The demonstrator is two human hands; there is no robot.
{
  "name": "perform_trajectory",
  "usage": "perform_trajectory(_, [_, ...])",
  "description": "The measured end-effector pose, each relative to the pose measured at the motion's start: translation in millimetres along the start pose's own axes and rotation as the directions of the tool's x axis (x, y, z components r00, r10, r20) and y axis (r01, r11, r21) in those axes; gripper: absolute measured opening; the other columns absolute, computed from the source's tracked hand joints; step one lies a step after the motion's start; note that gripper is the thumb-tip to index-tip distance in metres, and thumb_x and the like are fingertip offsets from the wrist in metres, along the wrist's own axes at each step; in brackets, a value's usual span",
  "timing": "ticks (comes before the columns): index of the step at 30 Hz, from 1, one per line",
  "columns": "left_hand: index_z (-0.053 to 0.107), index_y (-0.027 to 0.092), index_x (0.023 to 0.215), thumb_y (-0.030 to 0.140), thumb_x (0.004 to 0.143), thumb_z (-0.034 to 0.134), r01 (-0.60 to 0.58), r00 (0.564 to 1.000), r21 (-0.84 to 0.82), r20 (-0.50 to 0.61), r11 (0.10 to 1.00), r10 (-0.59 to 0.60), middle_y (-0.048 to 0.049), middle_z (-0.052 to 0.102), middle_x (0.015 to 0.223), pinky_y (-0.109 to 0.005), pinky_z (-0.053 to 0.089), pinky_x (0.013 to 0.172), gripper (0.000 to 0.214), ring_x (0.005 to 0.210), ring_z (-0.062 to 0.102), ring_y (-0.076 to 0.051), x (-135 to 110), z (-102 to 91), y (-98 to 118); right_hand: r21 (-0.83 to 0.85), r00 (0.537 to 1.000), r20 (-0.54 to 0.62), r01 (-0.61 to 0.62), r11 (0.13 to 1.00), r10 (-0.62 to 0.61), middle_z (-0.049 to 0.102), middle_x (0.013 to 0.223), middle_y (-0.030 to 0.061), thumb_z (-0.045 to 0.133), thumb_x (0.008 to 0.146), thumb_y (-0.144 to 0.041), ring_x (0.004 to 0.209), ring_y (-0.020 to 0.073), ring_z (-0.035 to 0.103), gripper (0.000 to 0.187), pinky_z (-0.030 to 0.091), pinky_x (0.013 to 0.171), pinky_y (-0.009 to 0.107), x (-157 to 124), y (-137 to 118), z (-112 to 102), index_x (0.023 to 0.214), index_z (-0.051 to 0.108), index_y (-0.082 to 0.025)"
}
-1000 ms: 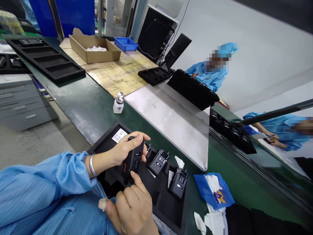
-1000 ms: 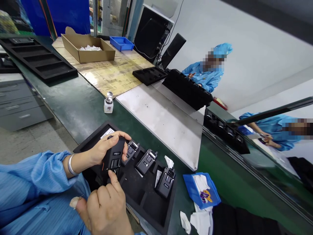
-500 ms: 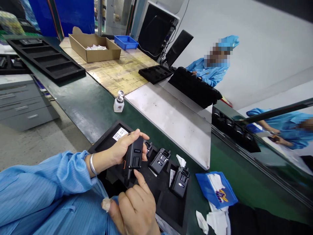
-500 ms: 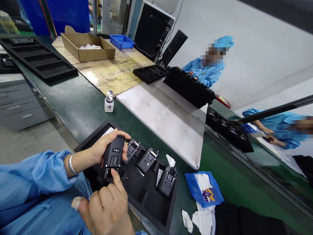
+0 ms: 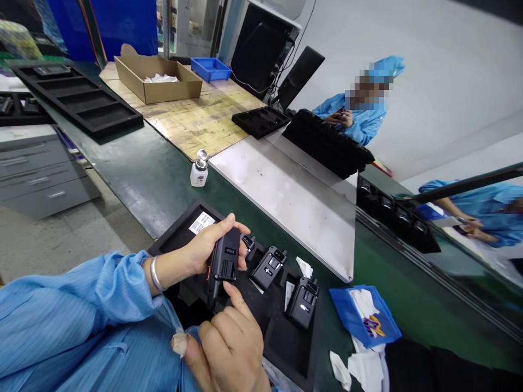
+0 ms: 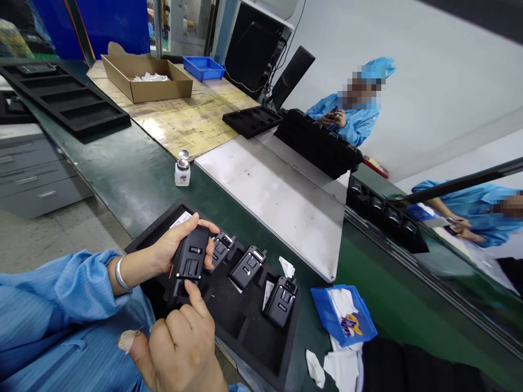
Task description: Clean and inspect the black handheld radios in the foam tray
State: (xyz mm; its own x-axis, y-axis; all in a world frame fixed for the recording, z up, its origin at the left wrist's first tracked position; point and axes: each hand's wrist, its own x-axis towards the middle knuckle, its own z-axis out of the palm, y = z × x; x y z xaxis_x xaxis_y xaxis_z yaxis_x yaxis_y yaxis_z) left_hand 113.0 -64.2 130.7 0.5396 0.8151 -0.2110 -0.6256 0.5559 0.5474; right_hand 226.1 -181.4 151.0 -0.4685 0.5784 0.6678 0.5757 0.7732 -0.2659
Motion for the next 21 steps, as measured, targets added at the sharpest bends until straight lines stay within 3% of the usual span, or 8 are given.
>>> perform_trajectory(21, [0.063,0.016,0.1,0.06,0.09,0.054,0.059,0.993,0.031,-0.105,0.998,-0.055,-0.0052,0.068,0.069,-0.035,0.06,0.058,0.046,0.055,0.068,-0.02,-1.5,-0.7,2.7,0.085,1.0,0.01,-0.01,0.996,0.009,0.038,0.055,-0.0032,0.053,0.096,-0.032,0.055,0.0097,0.033,0.038,0.049,0.1,0.044,-0.8,4.6,2.5,0.061,0.052,-0.017])
